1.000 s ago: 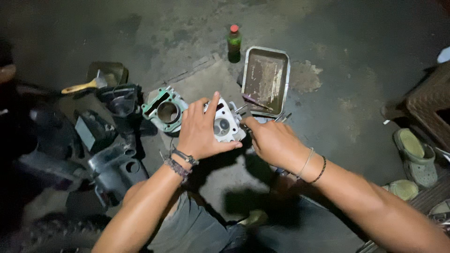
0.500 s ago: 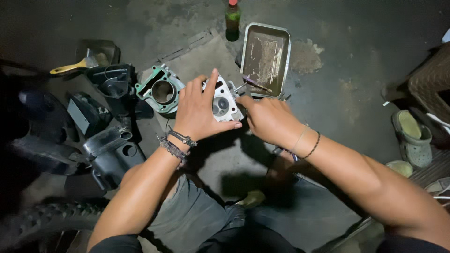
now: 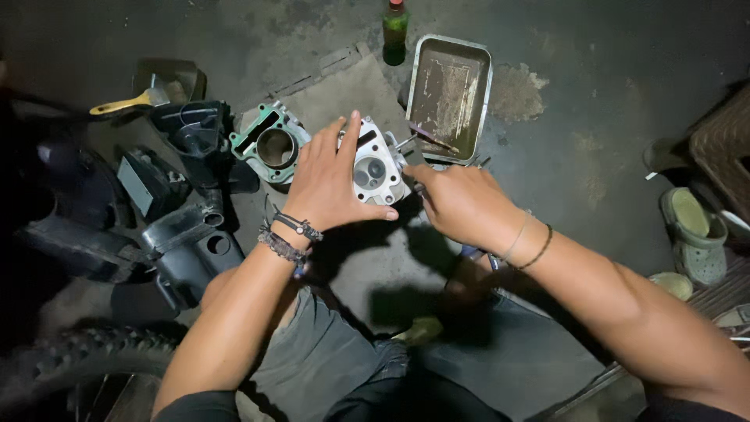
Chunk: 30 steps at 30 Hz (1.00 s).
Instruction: The person uses a screwdriver to tighten screws on a metallic engine cylinder head. They hold the part steady with their left hand while turning the tool with their right hand, working on a concrete floor surrounded by other engine components.
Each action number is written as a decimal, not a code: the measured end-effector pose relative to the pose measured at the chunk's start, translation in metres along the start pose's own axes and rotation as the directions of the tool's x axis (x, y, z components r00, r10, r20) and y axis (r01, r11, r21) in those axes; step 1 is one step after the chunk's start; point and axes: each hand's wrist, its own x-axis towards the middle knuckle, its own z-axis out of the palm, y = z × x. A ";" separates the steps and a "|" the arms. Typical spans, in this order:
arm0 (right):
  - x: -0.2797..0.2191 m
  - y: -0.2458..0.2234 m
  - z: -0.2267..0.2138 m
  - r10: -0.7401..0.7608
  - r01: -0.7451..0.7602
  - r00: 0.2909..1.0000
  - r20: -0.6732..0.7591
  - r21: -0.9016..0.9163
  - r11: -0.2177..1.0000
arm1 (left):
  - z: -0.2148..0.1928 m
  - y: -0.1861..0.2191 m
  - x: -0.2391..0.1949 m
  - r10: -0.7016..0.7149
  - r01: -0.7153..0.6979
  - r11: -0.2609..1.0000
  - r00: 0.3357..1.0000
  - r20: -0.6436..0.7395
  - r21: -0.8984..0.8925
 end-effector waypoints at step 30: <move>0.014 0.000 -0.011 0.016 -0.016 0.998 0.059 0.003 1.000 | -0.004 -0.004 0.007 0.019 -0.018 0.999 0.999 0.039 -0.043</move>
